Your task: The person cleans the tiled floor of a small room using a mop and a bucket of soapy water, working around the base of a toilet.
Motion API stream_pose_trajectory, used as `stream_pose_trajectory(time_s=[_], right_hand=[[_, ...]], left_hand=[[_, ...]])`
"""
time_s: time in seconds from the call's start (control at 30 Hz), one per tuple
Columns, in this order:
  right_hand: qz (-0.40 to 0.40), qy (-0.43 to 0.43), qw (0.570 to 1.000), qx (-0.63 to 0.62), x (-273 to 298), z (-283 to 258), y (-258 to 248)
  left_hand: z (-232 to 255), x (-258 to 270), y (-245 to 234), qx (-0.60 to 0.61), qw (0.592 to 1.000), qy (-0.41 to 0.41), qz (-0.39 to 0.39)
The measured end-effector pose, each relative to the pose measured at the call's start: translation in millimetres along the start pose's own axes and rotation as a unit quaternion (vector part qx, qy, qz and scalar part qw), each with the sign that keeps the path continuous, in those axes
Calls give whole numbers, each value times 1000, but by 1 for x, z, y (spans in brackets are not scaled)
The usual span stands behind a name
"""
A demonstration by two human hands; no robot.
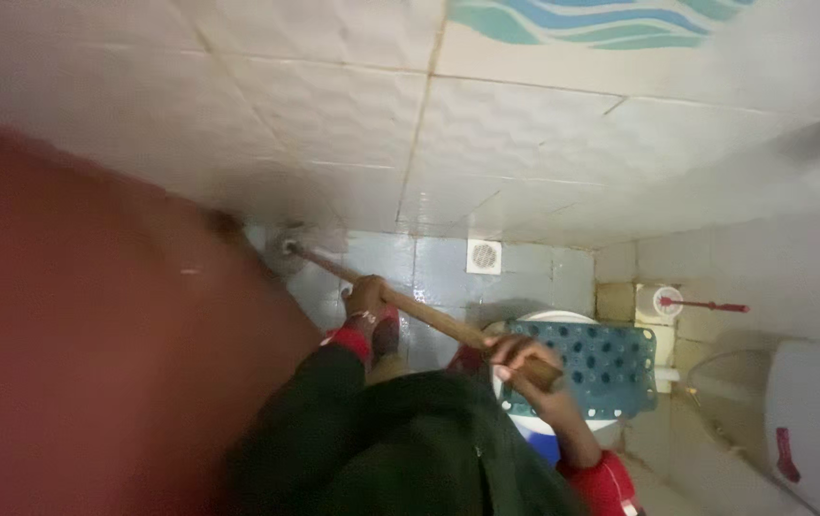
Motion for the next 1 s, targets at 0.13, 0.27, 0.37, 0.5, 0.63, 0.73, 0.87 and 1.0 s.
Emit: stream_pose_trajectory(time_s=[0.13, 0.27, 0.37, 0.5, 0.63, 0.73, 0.87, 1.0], right_hand=[[1, 70, 996, 50, 1, 12, 12], [-26, 6, 999, 42, 14, -18, 10], [10, 95, 989, 116, 36, -36, -9], [33, 21, 994, 107, 51, -94, -13], [66, -16, 983, 169, 64, -135, -16], [106, 11, 968, 229, 73, -149, -18], [103, -51, 950, 291, 76, -166, -2], [89, -38, 955, 282, 72, -139, 9]], left_hand=[[12, 6, -2, 12, 996, 55, 72], [27, -1, 33, 19, 986, 134, 100], [52, -2, 70, 43, 985, 165, 31], [113, 3, 98, 106, 957, 268, -11], [175, 6, 138, 123, 950, 286, 15], [227, 6, 154, 195, 920, 340, 0], [285, 12, 172, 107, 883, 456, -30], [304, 2, 188, 95, 878, 453, -120]])
Point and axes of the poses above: each hand's wrist, its own x-axis away from the middle knuckle, its own y-axis out of the palm, z = x × y, the point moved 10 cm from there along -x, towards the middle knuckle, and after that the axes turned 9 degrees about y, right-handed, at the moved point
